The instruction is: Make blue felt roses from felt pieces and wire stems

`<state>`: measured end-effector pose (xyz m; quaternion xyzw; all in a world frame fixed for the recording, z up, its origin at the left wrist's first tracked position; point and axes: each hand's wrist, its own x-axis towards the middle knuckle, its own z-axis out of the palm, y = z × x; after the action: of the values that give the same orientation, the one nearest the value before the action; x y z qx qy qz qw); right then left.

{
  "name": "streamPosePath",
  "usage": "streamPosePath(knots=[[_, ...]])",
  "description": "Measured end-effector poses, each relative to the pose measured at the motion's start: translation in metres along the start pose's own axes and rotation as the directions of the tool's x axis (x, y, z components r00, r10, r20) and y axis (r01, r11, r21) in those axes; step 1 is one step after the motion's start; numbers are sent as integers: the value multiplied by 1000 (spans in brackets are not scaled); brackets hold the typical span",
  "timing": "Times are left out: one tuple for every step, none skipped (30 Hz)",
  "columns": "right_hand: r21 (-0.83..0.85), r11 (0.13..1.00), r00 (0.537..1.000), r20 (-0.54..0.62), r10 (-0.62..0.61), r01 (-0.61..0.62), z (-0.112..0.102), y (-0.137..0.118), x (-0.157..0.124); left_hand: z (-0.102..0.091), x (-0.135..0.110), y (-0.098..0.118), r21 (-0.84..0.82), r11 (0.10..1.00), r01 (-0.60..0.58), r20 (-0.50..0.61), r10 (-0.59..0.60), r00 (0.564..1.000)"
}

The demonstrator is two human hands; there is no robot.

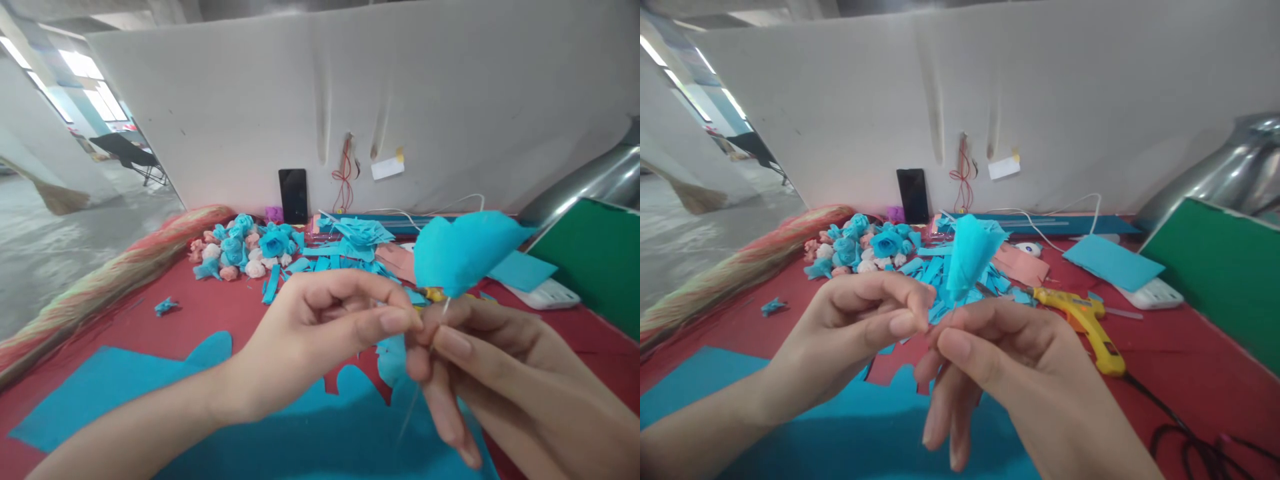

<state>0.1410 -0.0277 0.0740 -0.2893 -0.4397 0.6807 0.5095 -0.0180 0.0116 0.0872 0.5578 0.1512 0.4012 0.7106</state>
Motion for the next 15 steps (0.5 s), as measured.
streamPosePath(knots=[[7, 1000, 1000, 0, 0, 0, 0, -1, 0, -1, -1, 0, 17, 999, -30, 16, 30, 999], [17, 1000, 1000, -3, 1, -1, 1, -1, 0, -1, -1, -1, 32, 998, -60, 28, 59, 998], [29, 1000, 1000, -6, 4, -4, 2, -2, -1, -2, -2, -1, 44, 995, -91, 35, 89, 995], [39, 999, 1000, -6, 8, -8, 3, -2, -1, -2, -2, -2, 56, 991, -122, 33, 120, 992], [46, 999, 1000, -9, 18, -17, 4, -3, -1, -3, -2, -2, 67, 986, -151, 24, 150, 988], [54, 998, 1000, -5, 27, -27, 5, -3, -1, -3, -2, -2, 76, 980, -183, 11, 182, 983], [65, 997, 1000, 4, 27, -27, 6, -4, 0, -2, -2, -2, 83, 974, -212, -3, 213, 977], [73, 997, 999, 14, 30, -31, 6, -4, 0, -2, -2, -2, 84, 967, -239, -8, 240, 971], [79, 996, 999, 28, 29, -31, 6, -4, 0, -1, -3, -1, 76, 962, -261, -2, 262, 965], [82, 996, 999, 34, 31, -34, 5, -4, 1, 0, -3, -1, 60, 961, -269, 15, 269, 963], [86, 996, 999, 38, 31, -35, 4, -4, 1, 1, -3, 0, 39, 964, -262, 44, 260, 965], [86, 996, 999, 35, 36, -39, 4, -4, 0, 1, -3, 1, 20, 970, -242, 72, 240, 968], [85, 996, 999, 28, 39, -41, 3, -3, 0, 2, -4, 1, 0, 976, -217, 92, 216, 972], [83, 995, 999, 21, 45, -47, 3, -3, 0, 2, -4, 2, -14, 982, -191, 97, 191, 977], [88, 995, 999, 20, 42, -43, 2, -2, -1, 2, -4, 2, -23, 985, -171, 90, 172, 981]])
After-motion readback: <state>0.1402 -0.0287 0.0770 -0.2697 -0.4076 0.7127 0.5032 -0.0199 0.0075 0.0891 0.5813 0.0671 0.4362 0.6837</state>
